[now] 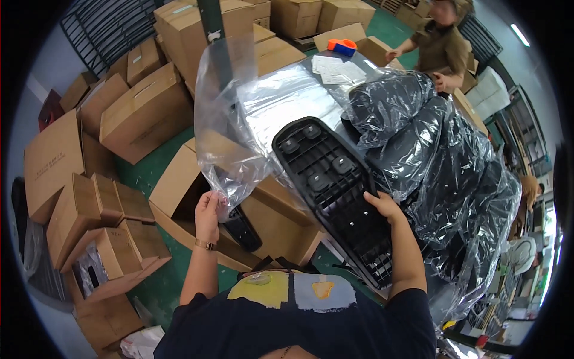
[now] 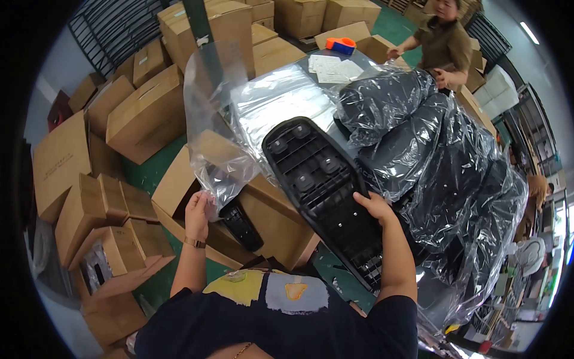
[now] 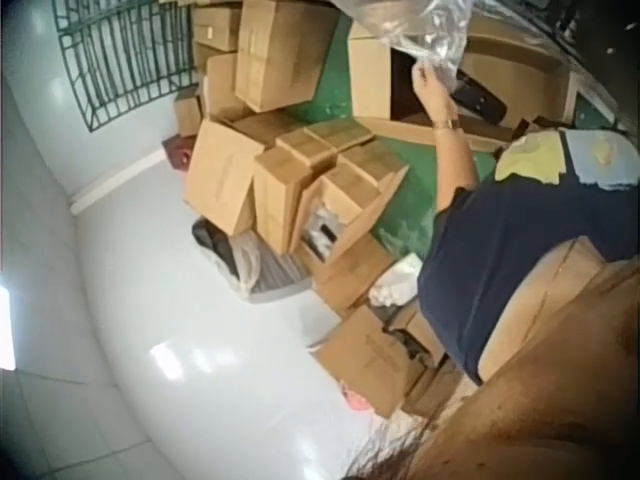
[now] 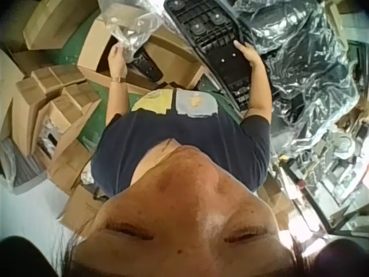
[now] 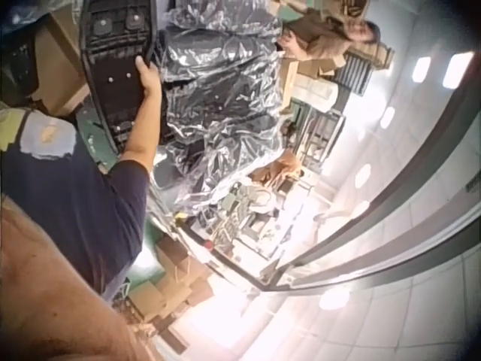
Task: Packing black cushioned vehicle seats into protective plastic bags and placing them into cardboard boxes for shipping.
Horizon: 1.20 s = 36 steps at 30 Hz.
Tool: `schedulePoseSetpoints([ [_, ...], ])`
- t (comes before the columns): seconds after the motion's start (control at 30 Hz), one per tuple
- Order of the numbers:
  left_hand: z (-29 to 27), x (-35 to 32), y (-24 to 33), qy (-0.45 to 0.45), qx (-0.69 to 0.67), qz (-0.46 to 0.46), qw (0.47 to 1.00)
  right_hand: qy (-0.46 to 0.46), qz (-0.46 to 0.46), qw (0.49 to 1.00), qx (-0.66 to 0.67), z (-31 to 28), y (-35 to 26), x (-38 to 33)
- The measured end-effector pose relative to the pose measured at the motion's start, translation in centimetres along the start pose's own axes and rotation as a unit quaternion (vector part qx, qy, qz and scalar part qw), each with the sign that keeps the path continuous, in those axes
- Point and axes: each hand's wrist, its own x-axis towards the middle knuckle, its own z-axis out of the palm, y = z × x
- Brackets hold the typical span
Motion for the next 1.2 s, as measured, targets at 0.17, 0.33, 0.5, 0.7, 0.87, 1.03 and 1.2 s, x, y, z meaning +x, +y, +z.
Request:
schedulePoseSetpoints([
  [0.17, -0.8, -1.2, -0.9, 0.069, -0.067, -0.049, 0.994, 0.103, -0.127, 0.972, -0.169, -0.8, 2.3, 1.0],
  [0.33, 1.5, -1.7, -1.3, 0.092, -0.040, 0.003, 0.995, 0.331, -0.254, 0.798, -0.435, 3.7, -3.0, -9.1],
  [0.5, 5.1, -3.9, -2.9, -0.059, 0.161, 0.066, 0.983, 0.084, -0.498, 0.806, -0.307, 13.2, -12.1, -8.7],
  [0.7, 7.5, -7.4, -1.0, -0.168, 0.341, 0.158, 0.911, -0.129, -0.558, 0.642, -0.509, 22.7, -12.3, -0.9],
  [0.87, 4.3, -8.7, -0.2, -0.071, 0.390, 0.060, 0.916, 0.062, -0.523, 0.640, -0.559, 22.0, -13.8, 3.9],
  [1.03, -3.5, -8.1, -10.0, 0.004, 0.526, 0.030, 0.850, -0.137, -0.270, 0.953, -0.003, 20.4, -13.7, 4.9],
  [1.2, -9.5, -0.2, -11.8, -0.007, -0.269, -0.360, 0.893, -0.263, -0.014, 0.965, -0.007, 19.5, -16.6, 5.4],
])
